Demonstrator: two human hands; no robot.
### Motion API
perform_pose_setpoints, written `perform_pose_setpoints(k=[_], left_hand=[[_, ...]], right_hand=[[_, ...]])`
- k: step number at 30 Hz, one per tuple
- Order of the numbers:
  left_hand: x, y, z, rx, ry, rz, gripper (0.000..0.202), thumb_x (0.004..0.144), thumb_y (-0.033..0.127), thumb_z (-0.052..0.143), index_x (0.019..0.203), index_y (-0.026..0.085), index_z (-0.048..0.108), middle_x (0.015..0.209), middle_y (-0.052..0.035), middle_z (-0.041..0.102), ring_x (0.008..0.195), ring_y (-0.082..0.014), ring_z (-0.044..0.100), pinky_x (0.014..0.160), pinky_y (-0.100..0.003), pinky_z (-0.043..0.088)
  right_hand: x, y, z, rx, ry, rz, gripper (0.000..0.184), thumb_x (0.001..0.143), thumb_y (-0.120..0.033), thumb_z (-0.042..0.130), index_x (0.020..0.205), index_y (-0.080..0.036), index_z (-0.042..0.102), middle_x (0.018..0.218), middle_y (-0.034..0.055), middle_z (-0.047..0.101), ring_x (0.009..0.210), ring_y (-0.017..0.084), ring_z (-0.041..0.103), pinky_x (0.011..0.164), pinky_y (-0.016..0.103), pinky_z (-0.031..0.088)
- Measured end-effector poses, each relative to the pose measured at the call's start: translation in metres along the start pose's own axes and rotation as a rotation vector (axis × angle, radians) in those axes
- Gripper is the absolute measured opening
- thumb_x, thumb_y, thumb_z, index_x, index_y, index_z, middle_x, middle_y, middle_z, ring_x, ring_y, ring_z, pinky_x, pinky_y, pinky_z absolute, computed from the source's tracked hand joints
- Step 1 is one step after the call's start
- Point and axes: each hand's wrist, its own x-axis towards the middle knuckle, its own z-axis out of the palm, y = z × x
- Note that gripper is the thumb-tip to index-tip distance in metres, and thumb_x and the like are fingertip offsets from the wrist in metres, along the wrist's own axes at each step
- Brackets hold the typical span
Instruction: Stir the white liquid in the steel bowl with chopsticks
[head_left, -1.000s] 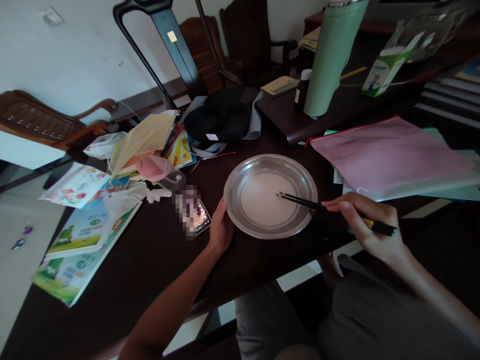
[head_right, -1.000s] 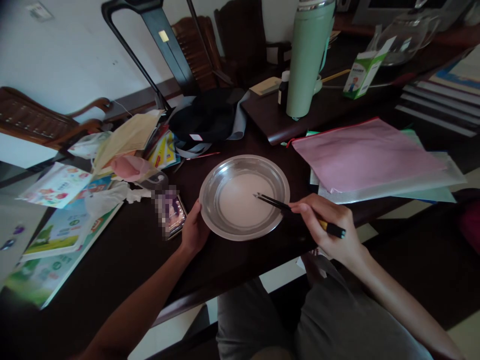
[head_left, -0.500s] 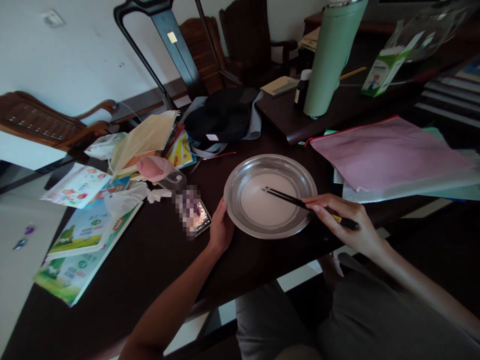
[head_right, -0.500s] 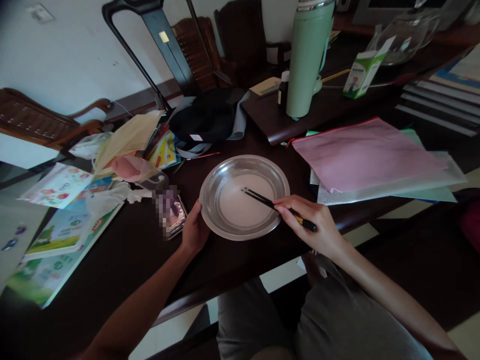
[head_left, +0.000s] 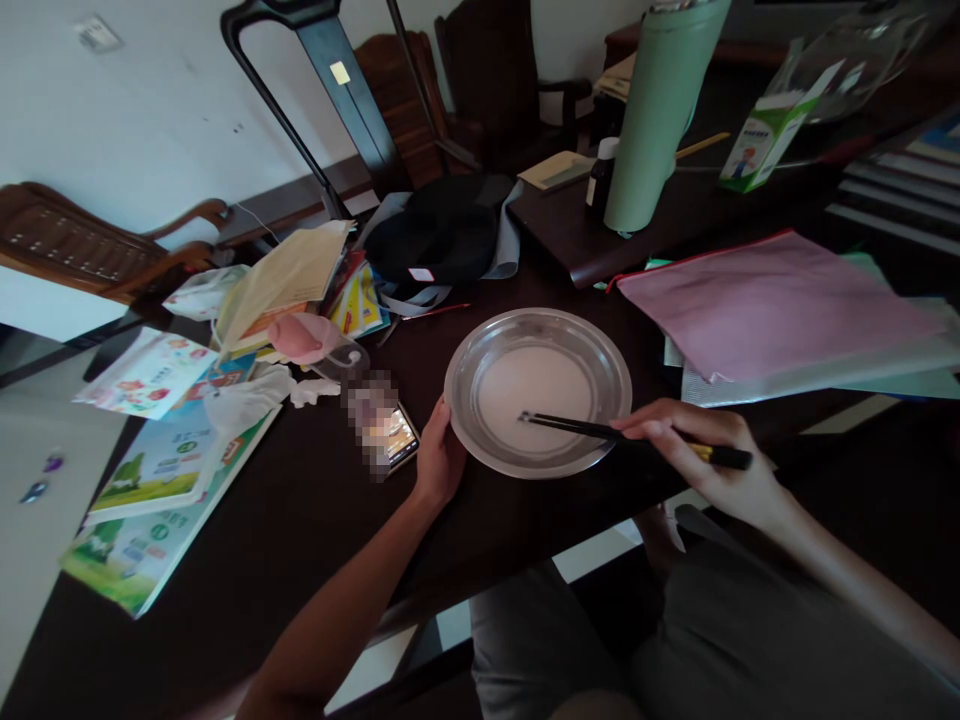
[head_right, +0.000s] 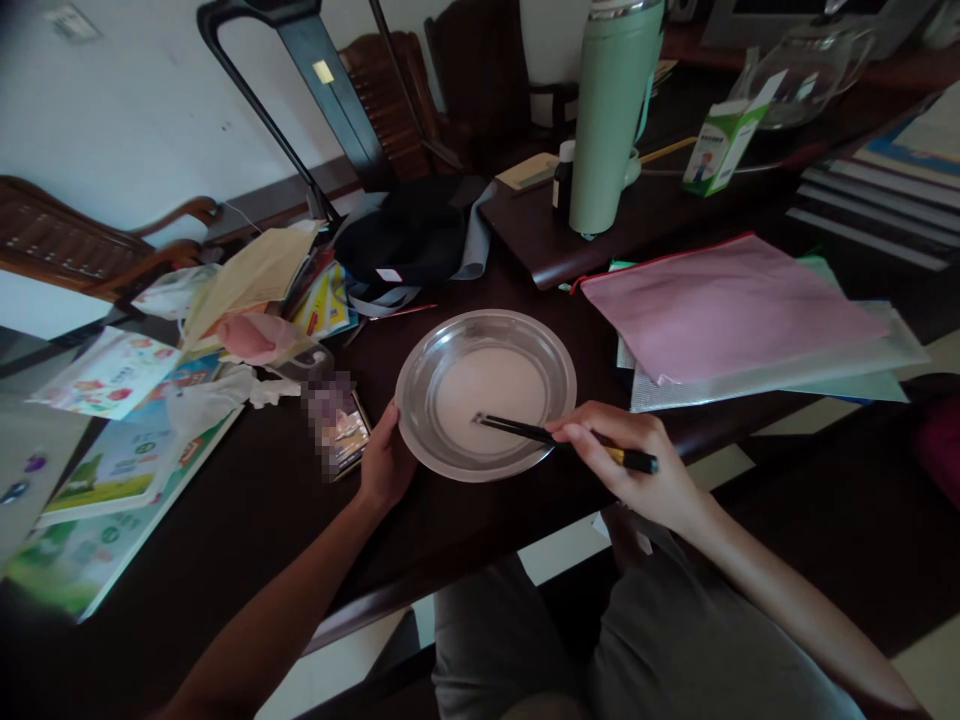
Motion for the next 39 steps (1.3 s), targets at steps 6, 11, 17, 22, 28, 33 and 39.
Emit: perform_pose_setpoints(k=[6,11,17,22,28,33,39], left_hand=[[-0.001,0.002,0.003,-0.005,-0.011,-0.008,0.037,0.083,0.050,0.077,0.110,0.024,0.078,0.121,-0.0052,0.080,0.134,-0.0322,0.064,0.117,-0.046,0.049],[-0.002,0.002,0.004,0.006,-0.004,-0.001,0.036,0.087,0.048,0.073,0.112,0.023,0.077,0.126,-0.0066,0.078,0.135,-0.0328,0.063,0.116,-0.047,0.049],[-0.001,0.002,0.002,0.005,-0.010,-0.009,0.036,0.087,0.048,0.074,0.112,0.023,0.077,0.124,-0.0061,0.079,0.134,-0.0324,0.064,0.115,-0.047,0.050],[-0.001,0.002,0.002,0.010,-0.014,0.006,0.036,0.086,0.049,0.074,0.110,0.022,0.077,0.121,-0.0064,0.079,0.133,-0.0320,0.064,0.115,-0.046,0.050],[-0.002,0.003,0.002,0.020,-0.005,-0.002,0.036,0.086,0.049,0.074,0.111,0.023,0.077,0.123,-0.0058,0.079,0.132,-0.0327,0.065,0.115,-0.047,0.050],[-0.002,0.003,0.003,0.007,-0.019,-0.003,0.036,0.086,0.049,0.074,0.111,0.024,0.077,0.124,-0.0054,0.079,0.135,-0.0327,0.063,0.116,-0.047,0.049],[-0.002,0.002,0.002,0.006,-0.014,-0.012,0.034,0.088,0.049,0.072,0.111,0.024,0.077,0.123,-0.0063,0.079,0.134,-0.0331,0.064,0.115,-0.048,0.050]], right_hand=[[0.004,0.008,0.007,-0.092,0.043,-0.027,0.015,0.101,-0.024,0.063,0.105,-0.026,0.077,0.106,0.0057,0.083,0.095,0.021,0.080,0.080,0.033,0.065],[-0.005,-0.002,-0.011,-0.140,0.163,0.027,0.024,0.105,-0.026,0.057,0.091,-0.026,0.076,0.089,0.0042,0.081,0.080,0.021,0.079,0.067,0.032,0.061],[-0.006,-0.009,-0.014,-0.026,0.105,0.028,0.032,0.106,-0.029,0.055,0.082,-0.025,0.076,0.081,0.0030,0.080,0.073,0.018,0.078,0.064,0.028,0.061],[0.004,0.002,0.005,-0.032,0.002,-0.024,0.017,0.102,-0.027,0.062,0.099,-0.025,0.078,0.099,0.0045,0.084,0.088,0.019,0.081,0.073,0.028,0.065],[0.004,0.009,0.003,-0.141,0.087,-0.034,0.015,0.102,-0.026,0.061,0.101,-0.025,0.077,0.101,0.0061,0.083,0.092,0.022,0.080,0.075,0.034,0.065],[-0.007,-0.001,-0.015,-0.152,0.194,0.048,0.026,0.105,-0.029,0.056,0.088,-0.027,0.076,0.087,0.0035,0.081,0.078,0.021,0.078,0.065,0.034,0.060],[-0.005,-0.005,-0.010,-0.009,0.068,-0.007,0.027,0.104,-0.026,0.057,0.087,-0.026,0.077,0.084,0.0024,0.081,0.075,0.019,0.079,0.064,0.029,0.062]])
